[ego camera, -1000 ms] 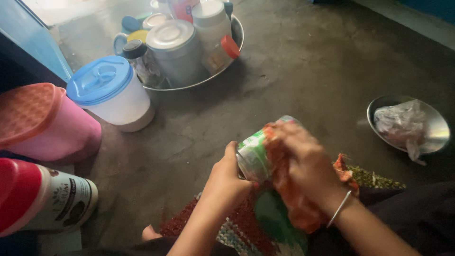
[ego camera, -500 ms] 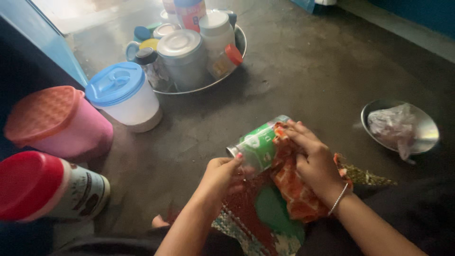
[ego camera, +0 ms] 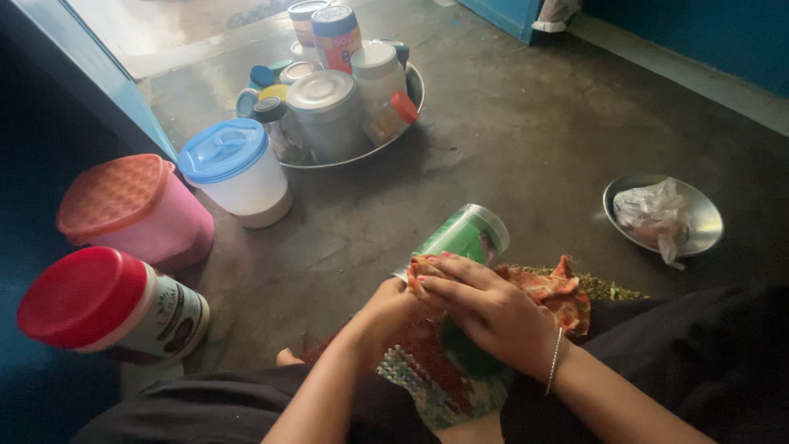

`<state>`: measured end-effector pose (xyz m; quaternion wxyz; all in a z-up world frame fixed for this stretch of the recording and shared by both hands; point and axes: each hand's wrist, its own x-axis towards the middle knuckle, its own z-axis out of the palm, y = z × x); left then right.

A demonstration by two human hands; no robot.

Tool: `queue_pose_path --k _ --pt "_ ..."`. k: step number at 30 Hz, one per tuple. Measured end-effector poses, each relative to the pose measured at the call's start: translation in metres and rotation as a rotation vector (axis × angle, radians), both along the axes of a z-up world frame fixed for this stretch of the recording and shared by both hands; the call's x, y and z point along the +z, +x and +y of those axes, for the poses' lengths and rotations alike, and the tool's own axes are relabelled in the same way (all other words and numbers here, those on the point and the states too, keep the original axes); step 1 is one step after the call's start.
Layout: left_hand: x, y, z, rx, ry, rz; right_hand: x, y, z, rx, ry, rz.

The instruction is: The person sits on a mat and wipes the exterior of a blue plastic container and a clear cylindrical jar using a patterned cloth. They handle the containers one at a time, rotating them to clean all sides before setting them aside.

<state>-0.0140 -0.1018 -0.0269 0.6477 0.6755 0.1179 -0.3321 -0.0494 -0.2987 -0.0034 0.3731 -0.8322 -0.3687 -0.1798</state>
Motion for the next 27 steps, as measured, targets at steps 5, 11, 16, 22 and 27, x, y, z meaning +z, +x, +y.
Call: queue_pose_path --k 5,11,16,22,27 --pt "-0.009 0.010 0.008 -0.004 -0.332 -0.050 -0.004 0.004 0.000 0.012 0.019 0.063" --pt "0.001 0.029 -0.005 -0.055 0.003 -0.053 -0.008 0.022 0.000 -0.154 -0.037 0.001" --pt "-0.006 0.043 -0.012 -0.094 0.084 -0.017 -0.019 0.054 -0.014 -0.371 0.013 -0.002" --pt "-0.011 0.064 -0.017 -0.089 0.068 0.150 -0.044 0.087 -0.033 -0.708 0.079 0.169" --pt "0.001 0.073 -0.021 0.010 0.098 0.260 -0.054 0.100 -0.035 -0.688 0.105 0.180"
